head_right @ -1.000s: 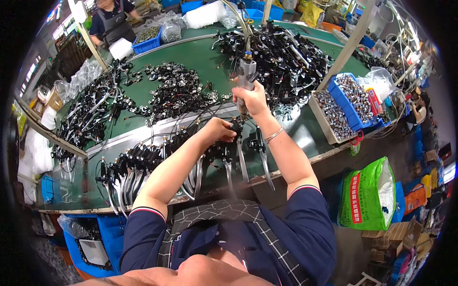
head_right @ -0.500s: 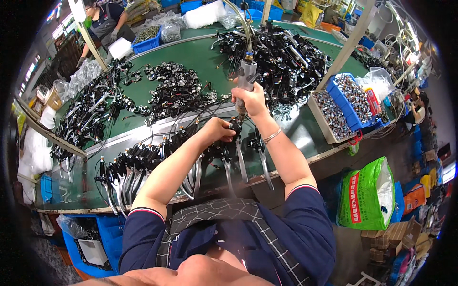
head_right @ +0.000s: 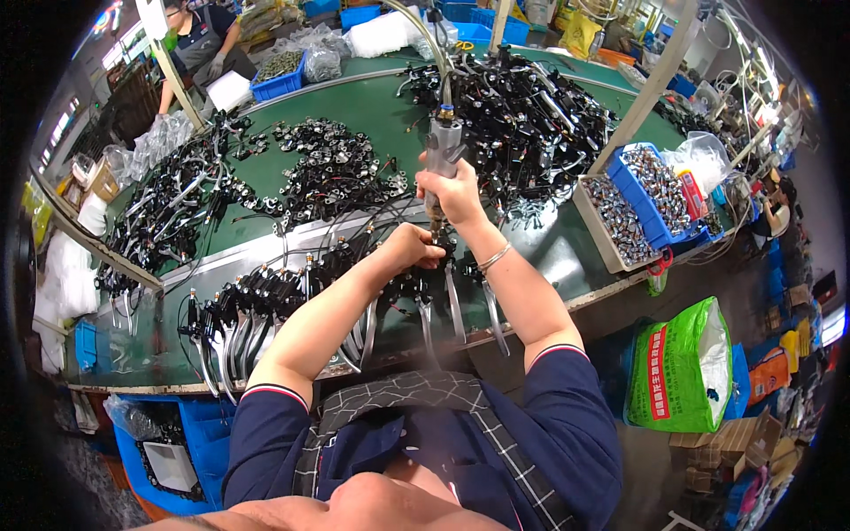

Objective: Assembling and securing black plastic components on a production line using an air-powered screwdriver.

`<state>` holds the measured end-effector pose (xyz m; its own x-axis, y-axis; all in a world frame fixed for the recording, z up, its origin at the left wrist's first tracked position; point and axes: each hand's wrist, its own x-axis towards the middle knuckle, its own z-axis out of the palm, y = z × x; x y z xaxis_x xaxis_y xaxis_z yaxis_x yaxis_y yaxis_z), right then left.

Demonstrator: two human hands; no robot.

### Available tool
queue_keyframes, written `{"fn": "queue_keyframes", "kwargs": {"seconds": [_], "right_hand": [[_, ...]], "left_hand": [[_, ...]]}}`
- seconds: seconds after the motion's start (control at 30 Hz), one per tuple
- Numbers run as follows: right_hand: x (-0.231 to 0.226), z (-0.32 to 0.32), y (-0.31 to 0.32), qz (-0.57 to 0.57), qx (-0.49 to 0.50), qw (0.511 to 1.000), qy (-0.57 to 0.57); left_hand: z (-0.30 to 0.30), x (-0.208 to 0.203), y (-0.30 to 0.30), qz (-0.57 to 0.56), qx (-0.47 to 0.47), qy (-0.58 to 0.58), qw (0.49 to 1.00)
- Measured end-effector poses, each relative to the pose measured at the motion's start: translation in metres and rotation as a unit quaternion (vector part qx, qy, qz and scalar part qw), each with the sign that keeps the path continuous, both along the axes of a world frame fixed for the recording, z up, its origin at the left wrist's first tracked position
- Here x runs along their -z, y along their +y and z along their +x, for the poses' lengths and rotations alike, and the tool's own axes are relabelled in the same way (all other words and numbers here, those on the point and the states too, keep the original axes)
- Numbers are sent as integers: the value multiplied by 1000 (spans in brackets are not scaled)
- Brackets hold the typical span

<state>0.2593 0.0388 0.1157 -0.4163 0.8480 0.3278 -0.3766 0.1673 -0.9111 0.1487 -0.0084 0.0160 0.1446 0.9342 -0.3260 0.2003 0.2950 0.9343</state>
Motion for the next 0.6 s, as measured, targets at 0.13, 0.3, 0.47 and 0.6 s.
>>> {"fn": "queue_keyframes", "kwargs": {"seconds": [0.13, 0.3, 0.47, 0.6], "right_hand": [[1, -3, 0, 4, -16, 999, -27], [-2, 0, -7, -16, -18, 999, -45], [-6, -8, 4, 10, 1, 1000, -7], [-22, -23, 7, 106, 68, 991, -34]], "left_hand": [[0, -9, -7, 10, -15, 4, 1000], [6, -8, -8, 53, 1, 39, 998], [6, -7, -12, 38, -20, 17, 999], [-20, -18, -8, 65, 6, 43, 997]]}}
